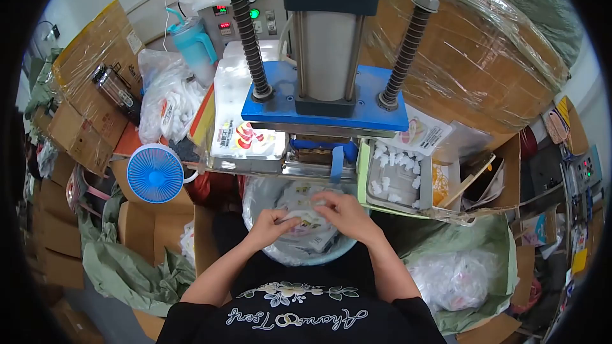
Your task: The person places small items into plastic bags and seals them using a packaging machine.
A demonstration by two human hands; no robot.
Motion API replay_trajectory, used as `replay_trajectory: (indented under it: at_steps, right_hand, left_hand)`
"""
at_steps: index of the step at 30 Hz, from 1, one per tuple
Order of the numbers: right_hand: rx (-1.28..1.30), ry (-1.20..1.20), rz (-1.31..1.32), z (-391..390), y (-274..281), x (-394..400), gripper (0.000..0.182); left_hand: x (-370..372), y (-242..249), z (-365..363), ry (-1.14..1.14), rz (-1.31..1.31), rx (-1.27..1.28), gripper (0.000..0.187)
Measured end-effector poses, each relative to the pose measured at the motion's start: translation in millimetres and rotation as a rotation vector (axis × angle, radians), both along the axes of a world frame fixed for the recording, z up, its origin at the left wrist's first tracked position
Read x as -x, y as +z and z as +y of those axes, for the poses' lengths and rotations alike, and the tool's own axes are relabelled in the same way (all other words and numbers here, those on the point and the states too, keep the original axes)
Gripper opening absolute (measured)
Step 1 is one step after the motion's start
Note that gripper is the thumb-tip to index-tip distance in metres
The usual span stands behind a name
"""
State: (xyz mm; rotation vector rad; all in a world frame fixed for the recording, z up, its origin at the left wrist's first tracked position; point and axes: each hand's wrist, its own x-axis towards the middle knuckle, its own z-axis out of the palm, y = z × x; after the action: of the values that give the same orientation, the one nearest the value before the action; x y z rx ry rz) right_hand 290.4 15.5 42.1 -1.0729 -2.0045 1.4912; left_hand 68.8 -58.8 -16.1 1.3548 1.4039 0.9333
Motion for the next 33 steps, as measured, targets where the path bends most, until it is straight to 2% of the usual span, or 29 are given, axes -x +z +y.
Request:
replay_trajectory:
  at_steps: [2,3,5,6,8,9,11,12,15,17,18,19,21,23,24,25,27,28,30,31,33]
  right_hand:
    - [-0.055,-0.173,0.083,0,14,2,0.033]
    - [-0.059,-0.179,0.083,6,17,-1,0.033]
    - [-0.039,-0.410,0.226,20,18,-16,0.034]
    - [-0.047,-0.410,0.222,26,15,-29,0.034]
    - [0.342,-0.532,0.801,38,6,-54,0.034]
    - [0.332,-0.528,0.796,41,8,-59,0.034]
    - [0.741,-0.691,1.284,47,11,-67,0.036]
    - [0.851,-0.695,1.364,52,-1,-77,0.037]
    - [0.735,-0.595,1.281,46,-4,-74,0.039]
    - [0.739,-0.583,1.254,46,-11,-74,0.039]
    - [0.683,-0.576,1.230,46,-14,-75,0.038]
    - [0.629,-0.567,1.208,45,-16,-75,0.038]
    - [0.590,-0.546,1.142,45,-16,-77,0.037]
    - [0.498,-0.519,0.992,45,-20,-80,0.033]
    - [0.453,-0.594,0.894,44,-15,-73,0.033]
    - [0.456,-0.584,0.908,42,-11,-70,0.033]
    - [0.280,-0.621,0.699,38,-7,-65,0.032]
    - [0.227,-0.701,0.618,37,-4,-59,0.026]
    - [0.125,-0.700,0.531,38,-7,-57,0.025]
    - [0.021,-0.675,0.435,38,-8,-59,0.023]
    - [-0.069,-0.665,0.370,32,-5,-51,0.020]
  left_hand:
    - [-2,3,9,-0.048,0.038,0.036,0.023]
    - [-8,6,20,0.037,-0.046,0.063,0.025]
    - [-18,16,37,0.120,-0.136,0.082,0.028]
    - [-23,23,44,0.165,-0.304,0.123,0.028]
    - [-33,40,54,0.215,-0.639,0.213,0.027]
    - [-36,42,60,0.212,-0.648,0.205,0.027]
    - [-40,45,69,0.233,-0.743,0.233,0.026]
    - [-40,46,73,0.229,-0.750,0.224,0.026]
    - [-35,46,79,0.257,-0.793,0.300,0.025]
    - [-25,47,79,0.188,-0.510,0.115,0.023]
    - [-10,38,86,0.143,-0.248,0.022,0.023]
    - [2,50,88,0.186,-0.084,-0.160,0.031]
    - [33,90,84,0.280,0.276,-0.089,0.045]
    - [59,52,87,0.384,0.908,-0.570,0.072]
    - [71,32,79,0.249,0.874,-0.325,0.089]
    - [72,30,67,0.224,0.923,-0.473,0.076]
    - [77,30,47,0.226,0.926,-0.563,0.048]
    - [83,33,46,0.209,0.933,-0.568,0.048]
    - [85,42,38,0.333,0.539,-0.518,0.020]
    - [74,58,36,0.372,0.543,-0.566,0.011]
    - [59,54,23,0.354,0.163,-0.391,0.012]
